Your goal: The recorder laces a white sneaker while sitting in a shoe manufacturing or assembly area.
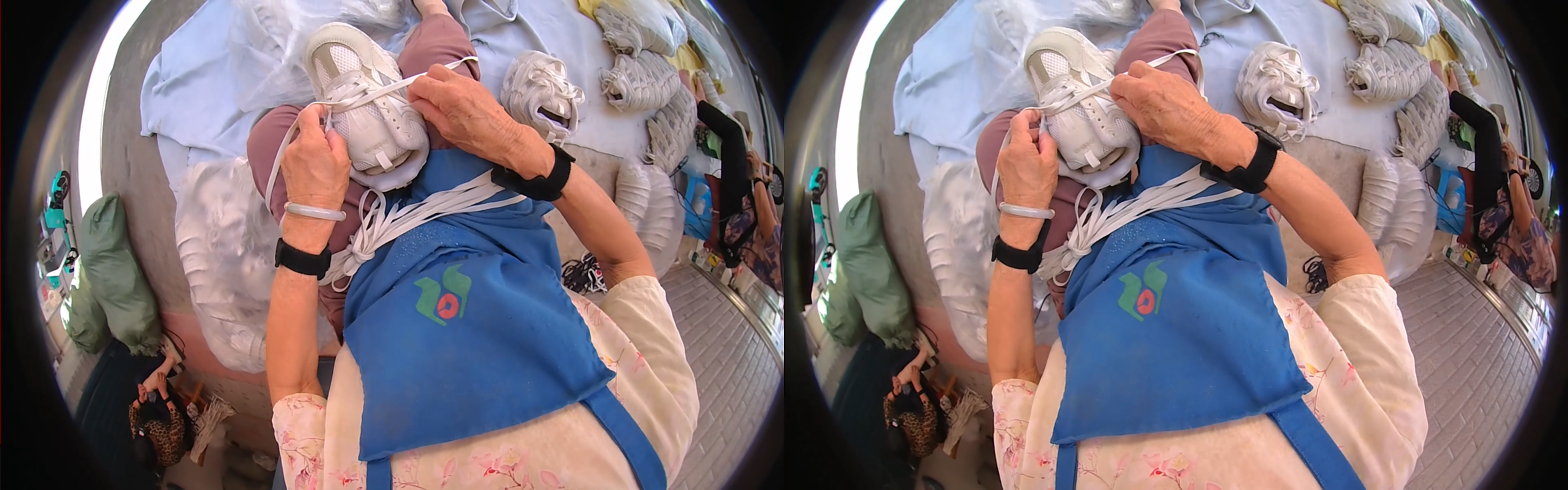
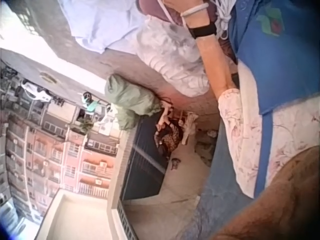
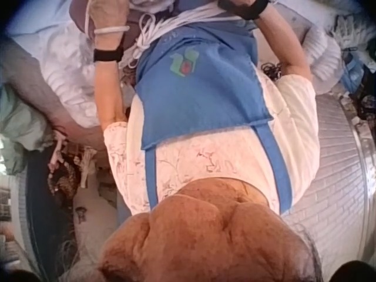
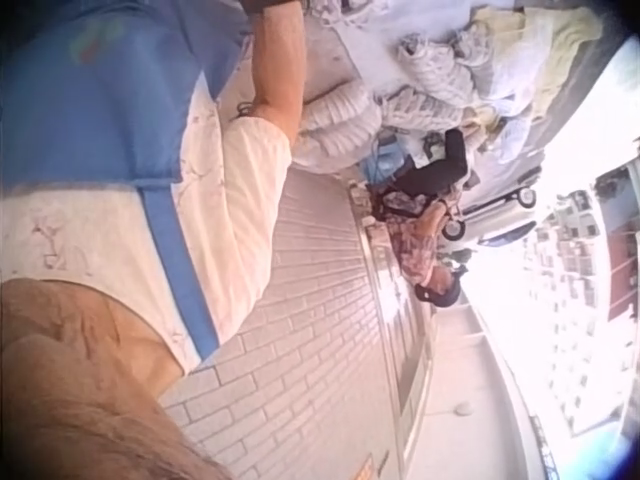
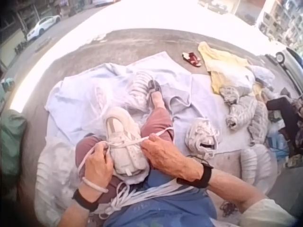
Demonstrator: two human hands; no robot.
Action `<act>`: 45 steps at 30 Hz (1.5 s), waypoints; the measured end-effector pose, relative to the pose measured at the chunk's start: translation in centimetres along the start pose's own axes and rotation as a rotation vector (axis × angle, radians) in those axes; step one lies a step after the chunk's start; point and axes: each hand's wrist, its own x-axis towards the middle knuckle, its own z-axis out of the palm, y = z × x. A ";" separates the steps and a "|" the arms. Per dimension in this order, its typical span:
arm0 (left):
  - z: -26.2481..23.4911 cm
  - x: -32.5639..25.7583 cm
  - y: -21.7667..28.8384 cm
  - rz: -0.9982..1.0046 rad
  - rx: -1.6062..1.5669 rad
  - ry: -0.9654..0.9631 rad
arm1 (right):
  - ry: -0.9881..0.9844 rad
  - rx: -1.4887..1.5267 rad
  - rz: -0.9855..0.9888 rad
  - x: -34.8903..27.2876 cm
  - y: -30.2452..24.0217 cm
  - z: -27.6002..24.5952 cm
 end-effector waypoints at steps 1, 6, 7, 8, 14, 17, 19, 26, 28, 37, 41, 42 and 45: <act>-0.1 0.0 0.1 0.002 0.000 -0.016 | 0.004 -0.001 -0.001 0.7 -0.3 0.2; -0.5 0.0 0.2 -0.005 -0.006 -0.056 | 0.048 -0.027 -0.047 3.4 0.4 1.1; -0.6 0.1 0.5 -0.003 0.011 -0.078 | 0.046 -0.027 -0.049 3.6 0.3 1.2; -0.7 0.1 0.7 -0.001 0.027 -0.100 | 0.051 0.019 -0.025 3.7 0.2 1.3; -0.8 0.9 0.8 0.114 0.196 -0.086 | 0.073 0.083 0.055 3.4 -0.2 1.6; -0.8 1.6 0.2 0.350 0.286 0.093 | 0.044 -0.006 -0.003 3.8 -0.2 1.4; -0.8 1.5 0.3 0.346 0.251 0.080 | -0.001 -0.066 -0.051 4.3 -0.7 0.9; -1.5 -2.3 3.9 -0.015 -0.376 -0.183 | -0.024 0.053 0.075 3.6 0.0 1.5; -1.5 -2.8 3.7 -0.183 -0.570 -0.236 | 0.090 0.161 0.194 2.8 -0.2 1.3; -0.5 -1.1 3.2 -0.449 -0.897 -0.199 | -0.084 -0.301 0.175 1.9 -5.1 1.1; -0.3 -0.2 3.4 -0.451 -0.902 -0.261 | -0.170 -0.420 0.183 2.5 -5.1 2.5; -0.1 0.1 3.5 -0.471 -0.829 -0.277 | -0.168 -0.426 0.183 2.5 -3.8 2.9; 0.8 0.5 3.9 -0.472 -0.711 -0.266 | -0.214 -0.245 0.098 2.1 -0.6 2.2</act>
